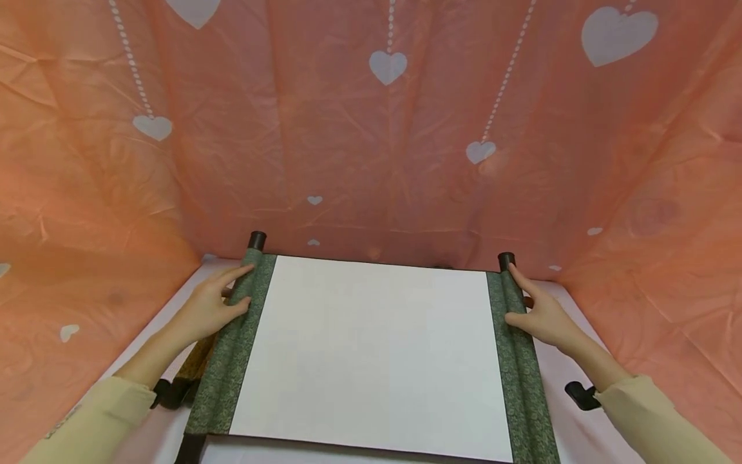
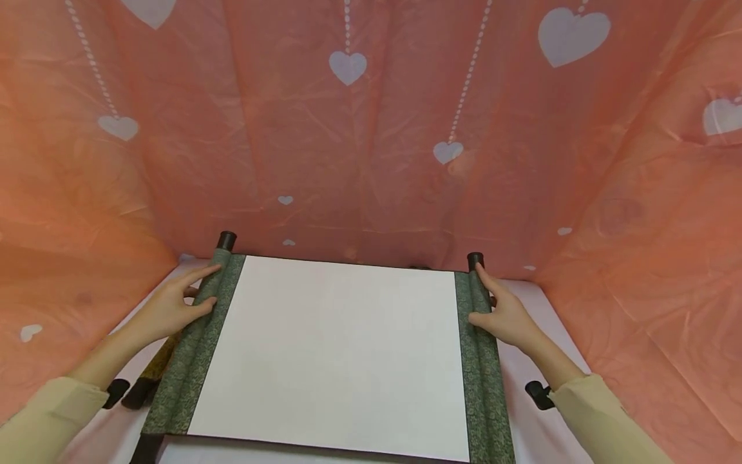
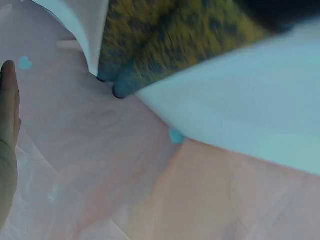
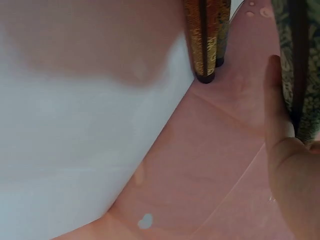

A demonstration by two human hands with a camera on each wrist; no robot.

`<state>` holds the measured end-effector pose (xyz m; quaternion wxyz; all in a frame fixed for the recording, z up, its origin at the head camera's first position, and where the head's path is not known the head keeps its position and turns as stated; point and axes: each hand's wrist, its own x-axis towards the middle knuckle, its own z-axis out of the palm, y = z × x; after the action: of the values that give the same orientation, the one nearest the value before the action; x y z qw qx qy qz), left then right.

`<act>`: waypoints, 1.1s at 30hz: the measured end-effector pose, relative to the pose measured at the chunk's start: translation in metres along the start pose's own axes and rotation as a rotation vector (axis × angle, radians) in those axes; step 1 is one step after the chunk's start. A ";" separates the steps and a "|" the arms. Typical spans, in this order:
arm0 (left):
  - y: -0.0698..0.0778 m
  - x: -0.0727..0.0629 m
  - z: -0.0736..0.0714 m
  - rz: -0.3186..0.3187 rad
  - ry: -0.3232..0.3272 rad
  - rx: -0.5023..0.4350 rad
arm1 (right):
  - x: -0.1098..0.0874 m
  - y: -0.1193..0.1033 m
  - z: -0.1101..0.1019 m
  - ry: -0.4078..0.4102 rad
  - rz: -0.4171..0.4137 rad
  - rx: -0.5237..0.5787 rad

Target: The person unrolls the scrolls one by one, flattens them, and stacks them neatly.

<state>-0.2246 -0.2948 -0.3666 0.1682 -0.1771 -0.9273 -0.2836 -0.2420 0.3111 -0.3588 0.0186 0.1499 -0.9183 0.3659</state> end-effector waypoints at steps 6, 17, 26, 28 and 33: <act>-0.012 0.010 -0.007 0.031 -0.040 0.039 | 0.014 -0.007 0.004 -0.067 0.040 0.017; -0.041 0.020 -0.017 -0.052 -0.148 0.054 | 0.043 -0.016 0.033 -0.130 0.086 0.096; -0.064 0.021 -0.016 -0.088 -0.178 0.069 | 0.064 -0.020 0.062 -0.155 0.098 0.098; -0.069 0.022 -0.015 -0.104 -0.195 0.070 | 0.067 -0.019 0.068 -0.166 0.098 0.109; -0.077 0.024 -0.012 -0.104 -0.229 0.079 | 0.072 -0.018 0.078 -0.176 0.124 0.133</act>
<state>-0.2764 -0.3560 -0.3836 0.0534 -0.1531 -0.9588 -0.2332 -0.2993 0.2272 -0.3931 -0.0945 0.1254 -0.8976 0.4120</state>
